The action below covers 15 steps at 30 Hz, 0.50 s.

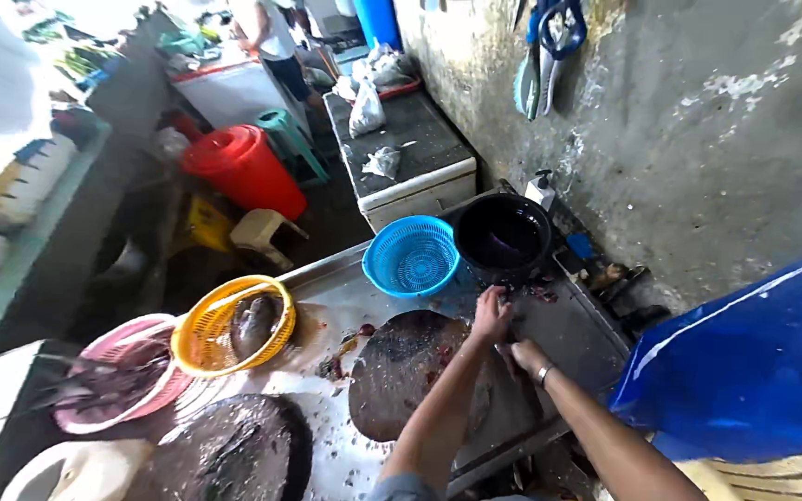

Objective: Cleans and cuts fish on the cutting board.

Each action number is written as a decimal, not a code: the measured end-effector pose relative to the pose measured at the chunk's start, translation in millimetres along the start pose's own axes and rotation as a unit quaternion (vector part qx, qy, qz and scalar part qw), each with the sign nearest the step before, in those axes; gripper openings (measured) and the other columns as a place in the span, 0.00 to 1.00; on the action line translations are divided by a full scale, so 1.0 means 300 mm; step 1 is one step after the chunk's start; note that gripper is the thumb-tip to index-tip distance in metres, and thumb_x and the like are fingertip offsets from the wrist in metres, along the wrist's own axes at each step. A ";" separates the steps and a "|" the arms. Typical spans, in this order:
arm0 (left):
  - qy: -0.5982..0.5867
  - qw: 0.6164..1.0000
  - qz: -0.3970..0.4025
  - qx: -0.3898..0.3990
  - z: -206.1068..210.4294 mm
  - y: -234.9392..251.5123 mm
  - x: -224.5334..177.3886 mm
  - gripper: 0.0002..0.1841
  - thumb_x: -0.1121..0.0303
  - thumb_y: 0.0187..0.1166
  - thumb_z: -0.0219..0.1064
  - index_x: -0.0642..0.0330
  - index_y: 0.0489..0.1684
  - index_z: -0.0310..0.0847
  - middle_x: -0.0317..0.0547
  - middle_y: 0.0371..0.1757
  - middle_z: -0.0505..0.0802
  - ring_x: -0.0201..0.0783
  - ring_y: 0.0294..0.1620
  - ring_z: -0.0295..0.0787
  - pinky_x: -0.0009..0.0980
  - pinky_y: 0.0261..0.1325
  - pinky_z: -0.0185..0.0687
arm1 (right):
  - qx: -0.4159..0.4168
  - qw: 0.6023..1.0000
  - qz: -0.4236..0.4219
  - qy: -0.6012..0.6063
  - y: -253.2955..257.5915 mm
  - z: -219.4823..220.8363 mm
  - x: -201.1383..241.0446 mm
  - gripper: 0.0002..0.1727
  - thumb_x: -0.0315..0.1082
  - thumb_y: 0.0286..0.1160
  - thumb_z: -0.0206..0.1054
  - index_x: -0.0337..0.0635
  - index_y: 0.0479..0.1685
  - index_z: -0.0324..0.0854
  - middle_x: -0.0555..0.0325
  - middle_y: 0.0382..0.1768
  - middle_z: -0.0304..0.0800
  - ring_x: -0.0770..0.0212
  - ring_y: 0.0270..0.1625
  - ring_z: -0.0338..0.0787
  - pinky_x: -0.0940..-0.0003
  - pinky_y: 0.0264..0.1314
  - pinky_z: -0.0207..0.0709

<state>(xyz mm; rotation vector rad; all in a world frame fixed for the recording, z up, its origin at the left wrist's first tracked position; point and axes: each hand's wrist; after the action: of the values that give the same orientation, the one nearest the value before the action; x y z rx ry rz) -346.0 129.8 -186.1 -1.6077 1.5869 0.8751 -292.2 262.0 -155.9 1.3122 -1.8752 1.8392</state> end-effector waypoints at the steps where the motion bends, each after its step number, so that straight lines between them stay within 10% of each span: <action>1: 0.019 1.000 0.007 0.023 0.015 -0.022 -0.007 0.30 0.52 0.89 0.55 0.57 0.86 0.69 0.56 0.91 0.66 0.53 0.94 0.53 0.54 0.94 0.47 | -0.001 0.999 -0.027 -0.026 -0.019 0.019 0.008 0.18 0.34 0.84 0.62 0.37 0.68 0.79 0.50 0.35 0.88 0.59 0.29 0.87 0.59 0.35 0.84; 5: 0.101 0.993 -0.005 -0.054 -0.068 -0.040 -0.004 0.41 0.38 0.88 0.47 0.59 0.93 0.56 0.58 0.95 0.56 0.56 0.97 0.43 0.63 0.94 0.35 | 0.030 0.991 -0.118 -0.058 -0.109 0.043 0.033 0.22 0.30 0.76 0.68 0.39 0.69 0.81 0.46 0.47 0.92 0.55 0.41 0.91 0.52 0.48 0.87; 8: 0.036 0.979 -0.102 -0.170 -0.199 -0.037 0.124 0.44 0.42 0.87 0.52 0.55 0.97 0.38 0.63 0.94 0.58 0.65 0.89 0.62 0.69 0.83 0.61 | 0.096 0.989 -0.104 -0.042 -0.226 -0.010 0.075 0.23 0.27 0.76 0.66 0.40 0.71 0.72 0.56 0.24 0.78 0.65 0.17 0.79 0.68 0.20 0.80; 10: 0.027 0.957 -0.172 -0.232 -0.272 -0.075 0.235 0.45 0.39 0.87 0.52 0.53 0.98 0.35 0.68 0.92 0.58 0.72 0.84 0.66 0.73 0.76 0.67 | 0.076 0.979 -0.118 -0.149 -0.293 -0.109 0.140 0.22 0.31 0.80 0.68 0.37 0.71 0.74 0.50 0.34 0.84 0.60 0.22 0.84 0.64 0.28 0.84; 13: 0.055 0.941 -0.201 -0.268 -0.340 -0.231 0.290 0.38 0.50 0.88 0.58 0.58 0.94 0.51 0.72 0.87 0.66 0.73 0.83 0.65 0.70 0.80 0.63 | -0.015 0.909 -0.169 -0.380 -0.324 -0.329 0.250 0.23 0.34 0.82 0.69 0.36 0.74 0.79 0.34 0.63 0.88 0.39 0.61 0.90 0.37 0.67 0.80; 15: 0.061 0.931 -0.219 -0.284 -0.357 -0.330 0.306 0.26 0.64 0.87 0.59 0.61 0.84 0.68 0.65 0.72 0.86 0.62 0.72 0.83 0.59 0.75 0.76 | -0.078 0.848 -0.188 -0.490 -0.328 -0.464 0.311 0.28 0.30 0.74 0.73 0.50 0.77 0.79 0.36 0.62 0.90 0.32 0.64 0.89 0.26 0.67 0.77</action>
<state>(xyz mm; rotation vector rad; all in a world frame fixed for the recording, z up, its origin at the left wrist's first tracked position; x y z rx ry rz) -246.4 -9.4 -205.9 -2.3451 1.0134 1.0541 -337.4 361.1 5.1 2.6150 -1.8234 0.7973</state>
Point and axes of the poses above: each hand's wrist, its own y-axis towards the middle knuckle, its own z-axis out of the palm, x = y × z
